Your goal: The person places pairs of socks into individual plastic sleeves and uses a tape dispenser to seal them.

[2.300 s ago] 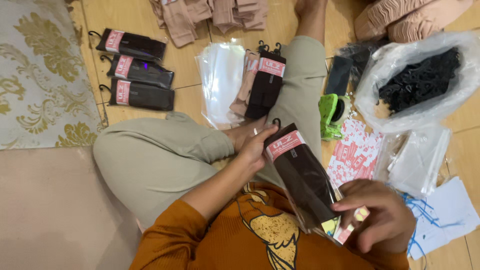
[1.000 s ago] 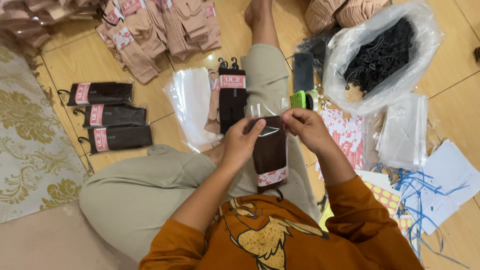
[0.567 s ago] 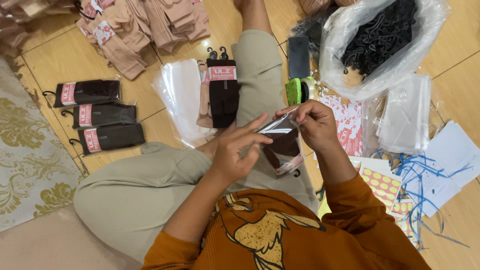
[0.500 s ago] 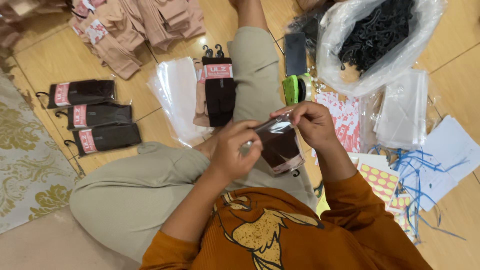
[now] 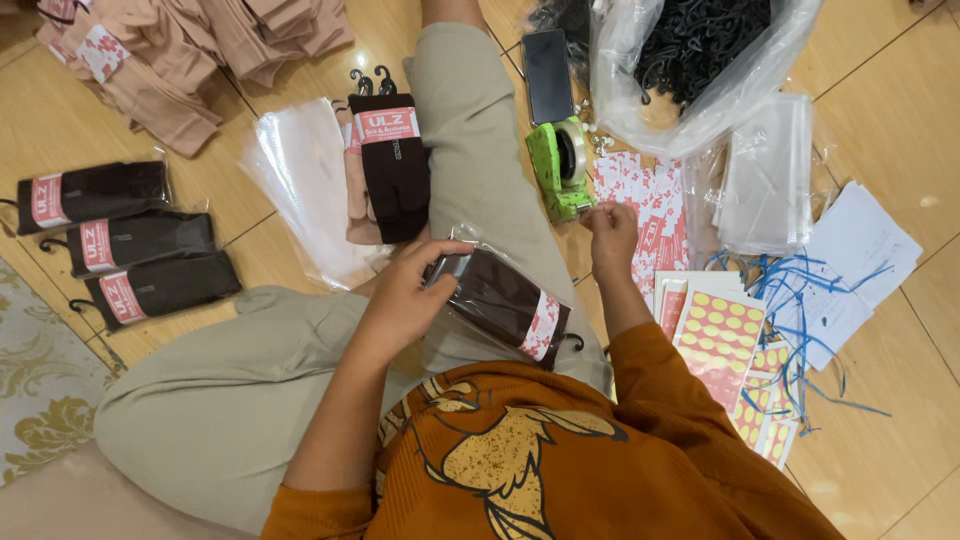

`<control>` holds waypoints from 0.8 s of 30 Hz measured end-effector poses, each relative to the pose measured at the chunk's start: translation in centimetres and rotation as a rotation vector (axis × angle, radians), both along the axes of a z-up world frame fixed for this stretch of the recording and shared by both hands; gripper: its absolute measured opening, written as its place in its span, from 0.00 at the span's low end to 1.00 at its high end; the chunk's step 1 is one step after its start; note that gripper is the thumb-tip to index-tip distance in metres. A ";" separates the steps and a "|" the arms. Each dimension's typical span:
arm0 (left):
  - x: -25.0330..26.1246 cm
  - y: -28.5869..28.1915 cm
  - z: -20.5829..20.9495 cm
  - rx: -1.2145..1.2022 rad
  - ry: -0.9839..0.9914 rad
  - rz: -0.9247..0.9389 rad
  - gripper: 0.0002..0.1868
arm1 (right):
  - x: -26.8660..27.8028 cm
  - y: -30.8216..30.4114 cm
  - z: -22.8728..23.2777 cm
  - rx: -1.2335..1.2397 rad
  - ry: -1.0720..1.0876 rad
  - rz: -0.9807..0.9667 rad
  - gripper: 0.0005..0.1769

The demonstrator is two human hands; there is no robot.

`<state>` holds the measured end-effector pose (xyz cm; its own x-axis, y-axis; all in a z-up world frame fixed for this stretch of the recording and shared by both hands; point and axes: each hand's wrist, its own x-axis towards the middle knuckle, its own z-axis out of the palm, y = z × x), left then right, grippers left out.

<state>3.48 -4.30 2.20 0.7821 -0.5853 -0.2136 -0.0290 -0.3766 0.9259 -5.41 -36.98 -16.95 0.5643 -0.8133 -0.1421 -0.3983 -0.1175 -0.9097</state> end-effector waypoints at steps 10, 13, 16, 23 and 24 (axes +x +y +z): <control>-2.1 -2.1 -5.1 -0.150 -0.109 0.018 0.31 | 1.6 7.3 17.2 0.143 -0.083 0.753 0.28; -2.3 -0.1 -1.2 -0.233 -0.110 0.086 0.32 | 3.7 10.4 18.9 -0.110 0.118 0.915 0.33; -1.3 7.1 4.1 -0.050 -0.326 0.248 0.30 | 6.6 10.2 18.4 -0.232 0.203 0.926 0.30; 6.8 14.2 -8.3 0.864 -0.644 0.582 0.18 | 18.7 11.6 7.2 -0.480 0.283 0.966 0.22; 9.1 14.4 -12.4 0.860 -0.476 0.525 0.15 | 20.6 11.9 5.4 -0.526 0.375 0.934 0.27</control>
<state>12.59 10.05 -10.20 0.9991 0.0413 -0.0013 0.0399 -0.9570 0.2874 15.21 -25.09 -11.58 0.9752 -0.1055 -0.1947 -0.1915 -0.8437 -0.5016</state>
